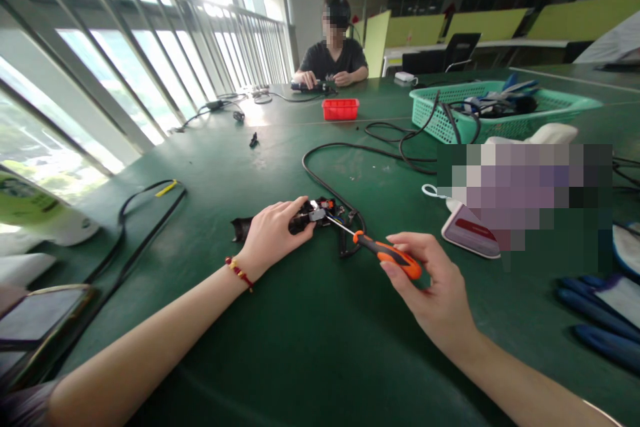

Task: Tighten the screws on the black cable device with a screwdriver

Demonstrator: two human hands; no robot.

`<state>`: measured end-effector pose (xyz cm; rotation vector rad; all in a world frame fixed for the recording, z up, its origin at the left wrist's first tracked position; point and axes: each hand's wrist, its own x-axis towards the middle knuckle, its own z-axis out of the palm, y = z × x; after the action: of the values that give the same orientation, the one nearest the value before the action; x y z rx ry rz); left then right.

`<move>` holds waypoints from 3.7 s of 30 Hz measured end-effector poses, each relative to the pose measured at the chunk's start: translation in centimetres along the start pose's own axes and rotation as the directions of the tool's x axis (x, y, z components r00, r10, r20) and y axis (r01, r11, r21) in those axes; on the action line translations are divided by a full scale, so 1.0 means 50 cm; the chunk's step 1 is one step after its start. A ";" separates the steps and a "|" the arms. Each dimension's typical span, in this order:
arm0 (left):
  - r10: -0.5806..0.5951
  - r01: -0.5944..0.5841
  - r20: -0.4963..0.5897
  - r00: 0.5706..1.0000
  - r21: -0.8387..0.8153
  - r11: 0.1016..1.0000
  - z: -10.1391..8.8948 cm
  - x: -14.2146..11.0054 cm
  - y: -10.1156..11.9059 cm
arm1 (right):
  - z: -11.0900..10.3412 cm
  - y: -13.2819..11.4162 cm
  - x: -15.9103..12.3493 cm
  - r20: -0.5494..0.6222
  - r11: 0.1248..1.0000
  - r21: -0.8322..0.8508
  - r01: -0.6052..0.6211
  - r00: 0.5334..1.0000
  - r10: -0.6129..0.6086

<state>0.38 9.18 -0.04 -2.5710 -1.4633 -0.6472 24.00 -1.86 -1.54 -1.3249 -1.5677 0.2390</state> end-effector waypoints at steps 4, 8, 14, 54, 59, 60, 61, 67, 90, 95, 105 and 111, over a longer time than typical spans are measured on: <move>0.004 -0.005 -0.008 1.000 -0.007 1.000 0.002 0.000 -0.001 | 0.003 -0.004 0.001 -0.026 1.000 0.020 0.012 1.000 -0.012; 0.003 -0.003 -0.017 1.000 -0.009 1.000 0.003 0.000 -0.002 | 0.012 -0.004 0.001 -0.136 0.996 0.065 0.060 0.989 -0.051; 0.008 -0.008 -0.012 1.000 0.014 1.000 0.003 -0.001 0.001 | 0.000 -0.006 0.003 0.034 0.999 -0.024 0.035 0.999 -0.034; 0.029 -0.029 0.008 1.000 0.050 0.998 -0.001 -0.001 0.001 | 0.011 -0.023 0.005 -0.128 0.994 0.107 -0.030 0.991 0.043; 0.028 -0.028 0.001 1.000 0.055 0.998 -0.002 -0.001 0.001 | 0.012 -0.017 -0.005 -0.118 0.983 0.177 0.042 0.993 -0.021; 0.028 -0.027 0.000 1.000 0.055 0.998 -0.001 -0.001 0.001 | 0.011 -0.016 -0.005 -0.115 0.984 0.172 0.042 0.993 -0.022; 0.028 -0.028 -0.002 1.000 0.057 0.998 -0.001 -0.001 0.000 | 0.010 -0.016 -0.005 -0.104 0.986 0.164 0.033 0.994 -0.017; 0.027 -0.027 0.001 1.000 0.061 0.998 0.000 -0.002 -0.001 | 0.007 -0.019 0.003 0.019 0.973 0.220 -0.076 0.997 0.073; 0.010 -0.011 0.020 1.000 0.069 0.998 -0.004 0.001 0.000 | 0.005 -0.014 0.002 -0.071 0.994 0.102 0.047 0.997 -0.040; 0.013 -0.014 0.015 1.000 0.075 0.997 0.000 0.001 0.000 | 0.004 -0.014 0.003 0.067 0.980 0.198 -0.036 0.997 0.023; 0.026 -0.026 -0.002 1.000 0.056 0.998 0.003 0.000 0.000 | 0.002 -0.013 0.002 0.022 0.987 0.163 0.011 1.000 -0.014; 0.014 -0.014 -0.029 0.999 0.016 1.000 0.003 -0.001 0.000 | 0.005 -0.016 0.004 -0.036 0.987 0.161 0.021 0.999 -0.015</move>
<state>0.44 9.20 -0.20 -2.5470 -1.4345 -0.6653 23.35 -1.88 -0.96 -1.1824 -1.4977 0.3230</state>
